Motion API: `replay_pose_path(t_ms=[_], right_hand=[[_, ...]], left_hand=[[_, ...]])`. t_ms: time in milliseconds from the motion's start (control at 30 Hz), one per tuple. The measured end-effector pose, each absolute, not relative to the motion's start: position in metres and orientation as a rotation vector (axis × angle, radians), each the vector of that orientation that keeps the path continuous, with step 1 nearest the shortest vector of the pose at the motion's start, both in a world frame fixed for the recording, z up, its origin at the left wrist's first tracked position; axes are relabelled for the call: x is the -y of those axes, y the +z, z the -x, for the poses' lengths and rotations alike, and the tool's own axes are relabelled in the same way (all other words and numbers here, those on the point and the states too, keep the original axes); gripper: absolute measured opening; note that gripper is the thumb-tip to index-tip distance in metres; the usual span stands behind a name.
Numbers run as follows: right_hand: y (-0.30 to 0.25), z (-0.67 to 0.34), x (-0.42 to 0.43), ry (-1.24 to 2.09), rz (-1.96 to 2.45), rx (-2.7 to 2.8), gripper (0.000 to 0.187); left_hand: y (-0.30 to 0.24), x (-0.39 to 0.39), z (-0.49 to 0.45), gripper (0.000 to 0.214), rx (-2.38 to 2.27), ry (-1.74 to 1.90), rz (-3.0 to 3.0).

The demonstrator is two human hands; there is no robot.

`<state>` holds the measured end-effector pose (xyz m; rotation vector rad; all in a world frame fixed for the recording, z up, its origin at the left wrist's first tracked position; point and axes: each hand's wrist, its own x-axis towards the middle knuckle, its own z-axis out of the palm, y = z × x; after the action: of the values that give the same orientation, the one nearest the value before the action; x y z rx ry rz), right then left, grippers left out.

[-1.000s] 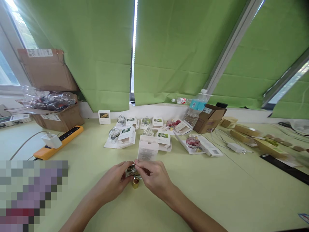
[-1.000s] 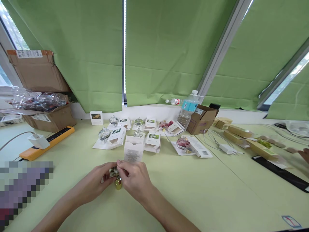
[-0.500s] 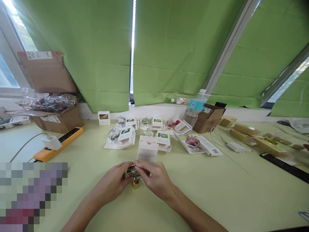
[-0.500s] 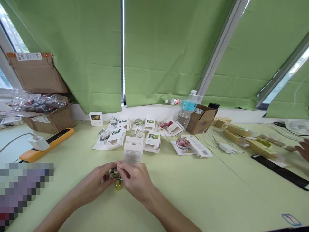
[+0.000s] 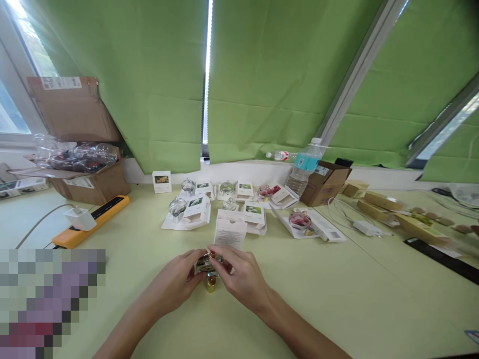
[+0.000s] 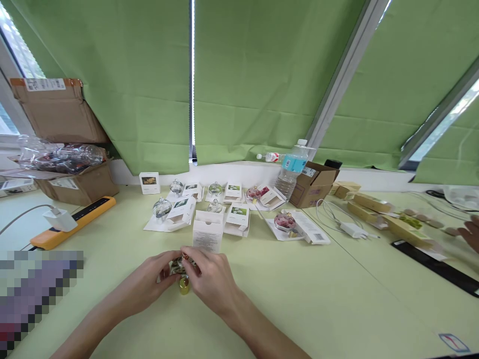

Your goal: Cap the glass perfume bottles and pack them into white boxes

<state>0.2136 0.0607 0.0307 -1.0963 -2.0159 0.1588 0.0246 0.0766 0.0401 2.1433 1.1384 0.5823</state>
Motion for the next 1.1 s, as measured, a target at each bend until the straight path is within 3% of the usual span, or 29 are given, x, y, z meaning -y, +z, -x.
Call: replay_pose_path(t_ms=[433, 700, 933, 1100], right_hand=[[0.032, -0.216, -0.059, 0.243, 1.163, 1.976, 0.037], [0.039, -0.221, -0.060, 0.640, 1.140, 1.723, 0.036], [0.037, -0.231, -0.066, 0.228, 1.224, 1.725, 0.020], [0.044, -0.235, -0.061, 0.207, 1.151, 1.945, 0.015]], left_hand=[[0.037, -0.078, -0.023, 0.029, -1.149, 0.580, -2.158], [0.037, -0.079, -0.023, 0.029, -1.177, 0.555, -2.163], [0.035, -0.080, -0.021, 0.030, -1.219, 0.548, -2.165], [0.033, -0.082, -0.020, 0.031, -1.224, 0.562, -2.171]])
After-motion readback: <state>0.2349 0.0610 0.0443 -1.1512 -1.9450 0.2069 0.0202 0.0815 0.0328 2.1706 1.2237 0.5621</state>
